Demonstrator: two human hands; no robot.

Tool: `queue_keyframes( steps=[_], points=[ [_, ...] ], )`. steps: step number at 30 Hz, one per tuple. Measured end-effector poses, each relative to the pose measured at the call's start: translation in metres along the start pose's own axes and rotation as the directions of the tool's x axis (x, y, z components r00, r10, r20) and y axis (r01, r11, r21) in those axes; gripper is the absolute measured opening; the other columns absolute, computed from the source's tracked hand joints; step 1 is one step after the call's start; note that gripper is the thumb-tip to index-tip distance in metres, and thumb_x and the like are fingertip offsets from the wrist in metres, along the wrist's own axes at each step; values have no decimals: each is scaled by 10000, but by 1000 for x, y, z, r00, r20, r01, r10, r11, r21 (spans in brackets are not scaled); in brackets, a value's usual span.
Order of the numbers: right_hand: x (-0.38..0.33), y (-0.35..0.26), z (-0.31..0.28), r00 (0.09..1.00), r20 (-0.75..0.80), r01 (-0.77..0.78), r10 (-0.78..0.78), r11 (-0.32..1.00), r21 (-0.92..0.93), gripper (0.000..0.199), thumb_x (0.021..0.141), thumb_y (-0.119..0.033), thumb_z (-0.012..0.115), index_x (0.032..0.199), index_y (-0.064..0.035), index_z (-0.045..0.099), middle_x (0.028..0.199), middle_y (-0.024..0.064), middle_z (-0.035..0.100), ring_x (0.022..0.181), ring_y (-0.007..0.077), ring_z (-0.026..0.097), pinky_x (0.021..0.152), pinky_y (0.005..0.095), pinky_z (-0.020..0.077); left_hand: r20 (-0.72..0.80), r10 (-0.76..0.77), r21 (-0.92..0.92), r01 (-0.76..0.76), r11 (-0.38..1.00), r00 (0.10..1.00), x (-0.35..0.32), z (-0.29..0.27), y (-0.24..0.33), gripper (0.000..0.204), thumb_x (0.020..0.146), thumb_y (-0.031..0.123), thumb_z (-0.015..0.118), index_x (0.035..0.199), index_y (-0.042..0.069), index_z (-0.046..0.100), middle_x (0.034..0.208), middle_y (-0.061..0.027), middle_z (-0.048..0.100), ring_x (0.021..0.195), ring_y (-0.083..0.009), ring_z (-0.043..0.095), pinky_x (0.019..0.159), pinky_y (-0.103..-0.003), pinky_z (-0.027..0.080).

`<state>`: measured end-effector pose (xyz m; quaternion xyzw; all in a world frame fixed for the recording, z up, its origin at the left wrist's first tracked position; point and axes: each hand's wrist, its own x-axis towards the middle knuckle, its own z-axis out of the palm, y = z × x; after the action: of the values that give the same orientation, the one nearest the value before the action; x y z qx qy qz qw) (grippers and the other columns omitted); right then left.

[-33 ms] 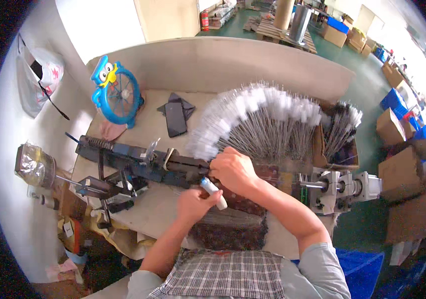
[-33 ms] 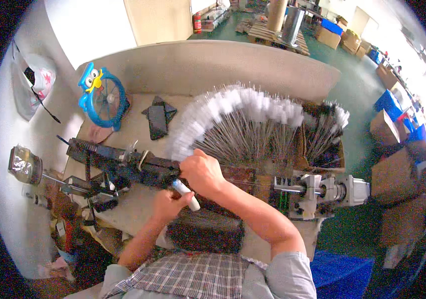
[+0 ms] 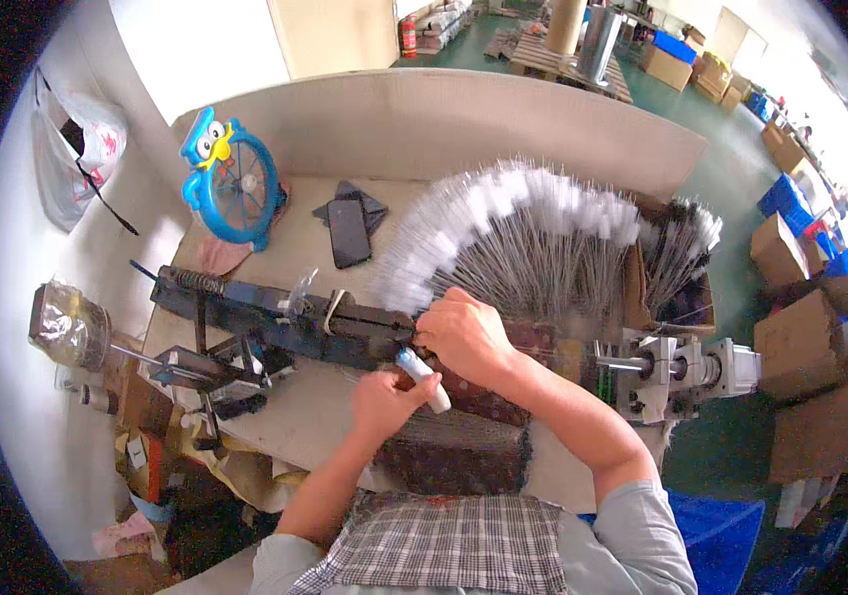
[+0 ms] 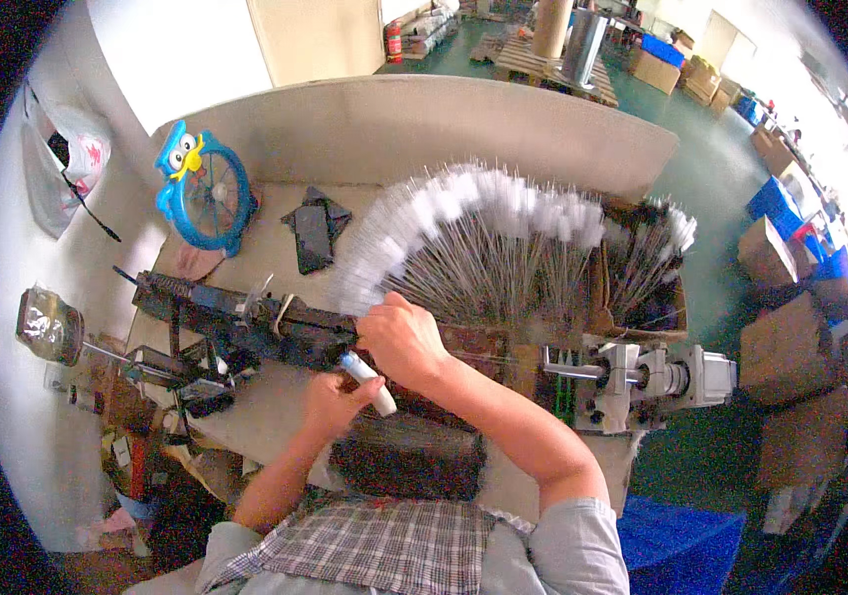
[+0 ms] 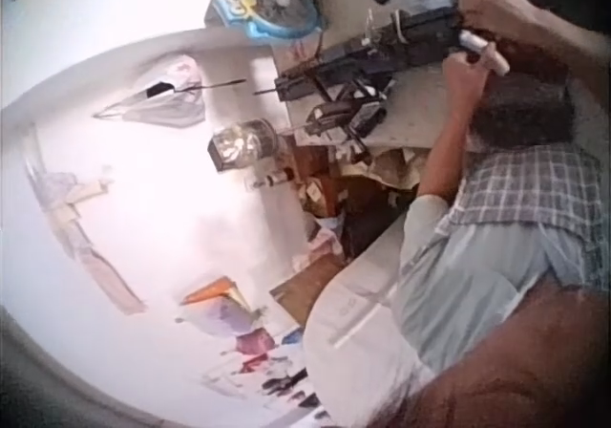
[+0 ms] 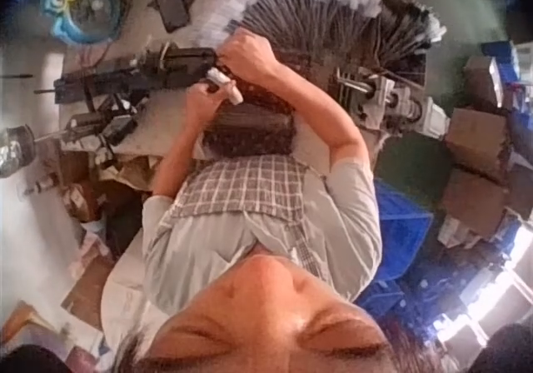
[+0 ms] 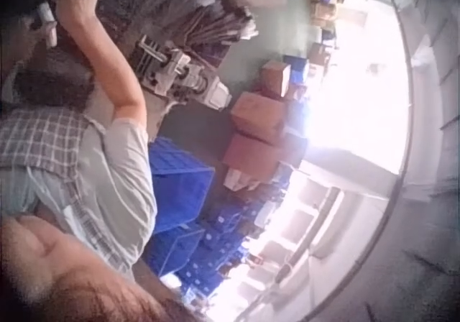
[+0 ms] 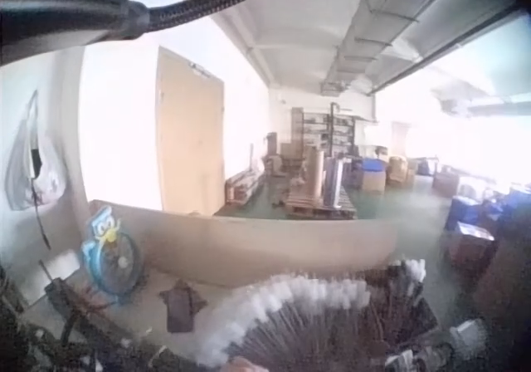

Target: The person is using a specialized machine to assemble cleaning brushes by inserting and securing components.

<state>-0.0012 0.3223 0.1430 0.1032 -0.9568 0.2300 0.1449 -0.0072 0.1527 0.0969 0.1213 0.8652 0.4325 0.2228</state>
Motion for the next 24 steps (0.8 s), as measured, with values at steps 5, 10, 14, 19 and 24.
queue_keyframes(
  steps=[5,10,14,19,24],
  points=[
    [-18,1,-29,961,-263,104,-89,993,46,86,738,-137,587,792,-92,637,713,29,585,749,223,558,656,345,475,-17,100,-288,-101,952,995,-2,14,-3,269,797,255,661,857,-7,653,703,-59,641,664,-173,609,620,-306,476],
    [-67,6,-30,993,-111,66,-48,985,158,102,737,-64,545,836,-66,571,710,85,577,647,286,572,613,364,485,2,27,-916,-9,402,1000,-3,49,3,112,805,86,590,871,31,518,660,-69,564,614,-163,569,555,-309,482],
    [-75,16,22,1000,9,14,-17,979,205,187,744,-58,543,929,-65,575,802,100,584,786,300,609,645,394,494,-27,58,-259,-63,964,998,7,34,-20,179,722,81,643,786,42,481,649,-49,546,583,-146,557,538,-306,468],
    [-52,22,40,998,-31,-53,57,993,103,191,745,-50,521,936,-39,536,850,119,521,822,295,585,640,409,496,-26,186,51,-185,981,982,3,11,-10,343,743,176,692,986,1,524,869,-110,604,725,-163,599,620,-304,489],
    [-59,17,21,995,63,-77,72,994,81,220,756,-37,539,974,-37,561,857,117,519,824,309,578,660,404,493,-163,-310,-804,55,592,937,-6,-32,-77,310,845,306,610,1035,82,511,846,-63,564,713,-146,569,649,-263,474]
  ],
)
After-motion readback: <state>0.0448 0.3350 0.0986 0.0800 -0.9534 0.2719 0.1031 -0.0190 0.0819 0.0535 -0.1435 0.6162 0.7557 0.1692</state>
